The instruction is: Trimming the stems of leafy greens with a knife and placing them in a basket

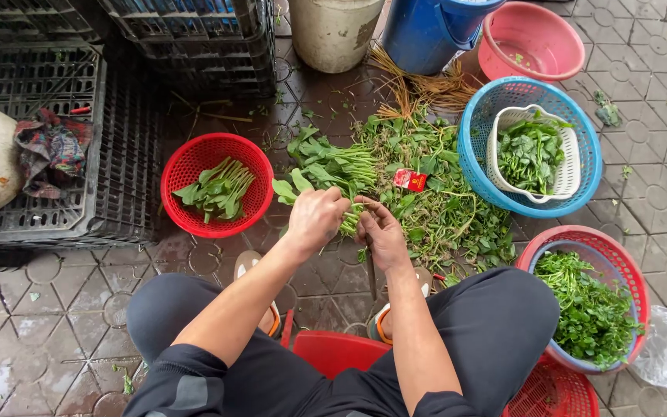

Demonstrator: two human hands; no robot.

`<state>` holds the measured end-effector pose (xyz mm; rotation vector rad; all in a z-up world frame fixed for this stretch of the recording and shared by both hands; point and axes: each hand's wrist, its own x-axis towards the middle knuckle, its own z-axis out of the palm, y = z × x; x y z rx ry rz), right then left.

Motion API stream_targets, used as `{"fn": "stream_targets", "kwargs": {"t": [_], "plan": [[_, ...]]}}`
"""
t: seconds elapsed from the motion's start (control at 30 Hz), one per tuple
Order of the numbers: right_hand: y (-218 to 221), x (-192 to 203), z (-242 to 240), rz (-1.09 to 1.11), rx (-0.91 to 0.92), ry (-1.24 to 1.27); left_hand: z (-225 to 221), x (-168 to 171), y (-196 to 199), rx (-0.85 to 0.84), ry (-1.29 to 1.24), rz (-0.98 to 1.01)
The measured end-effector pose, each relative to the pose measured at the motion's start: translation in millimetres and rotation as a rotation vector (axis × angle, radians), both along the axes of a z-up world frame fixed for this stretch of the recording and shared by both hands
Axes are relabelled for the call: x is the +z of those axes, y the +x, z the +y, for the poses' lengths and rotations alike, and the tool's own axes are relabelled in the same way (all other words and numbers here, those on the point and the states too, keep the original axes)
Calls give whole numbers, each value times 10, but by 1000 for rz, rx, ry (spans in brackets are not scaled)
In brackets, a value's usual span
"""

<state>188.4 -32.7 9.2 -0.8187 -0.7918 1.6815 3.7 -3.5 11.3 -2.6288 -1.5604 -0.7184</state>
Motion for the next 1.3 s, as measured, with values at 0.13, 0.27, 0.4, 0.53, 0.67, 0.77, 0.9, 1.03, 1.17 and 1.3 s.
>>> {"fn": "stream_targets", "kwargs": {"t": [0.13, 0.27, 0.4, 0.53, 0.67, 0.77, 0.9, 1.03, 1.17, 1.3], "plan": [[-1, -1, -11, 5, 0, 2, -14, -4, 11, 15, -10, 18], [-20, -256, 13, -15, -68, -71, -48, 106, 17, -1, -43, 8], [-67, 196, -1, 4, -162, -149, -65, -12, 18, 8, -121, -77], [-45, 159, 7, -196, -133, -108, -117, 276, -19, 22, -192, -192], [-46, 42, -16, -471, -168, 18, -138, 227, -13, 31, -196, -147], [-3, 115, 0, -663, -185, 164, -109, 232, -20, 97, -332, -137], [14, 580, -61, -715, -343, -27, -111, 627, -1, 342, -902, -533], [-88, 399, -21, -635, -149, -11, -9, 135, 100, 400, -933, -1020], [-325, 122, -114, -463, -206, 60, -103, 238, 147, 324, -1003, -1433], [-286, 185, -58, -562, -317, 89, -68, 480, 4, 277, -911, -1494]]}}
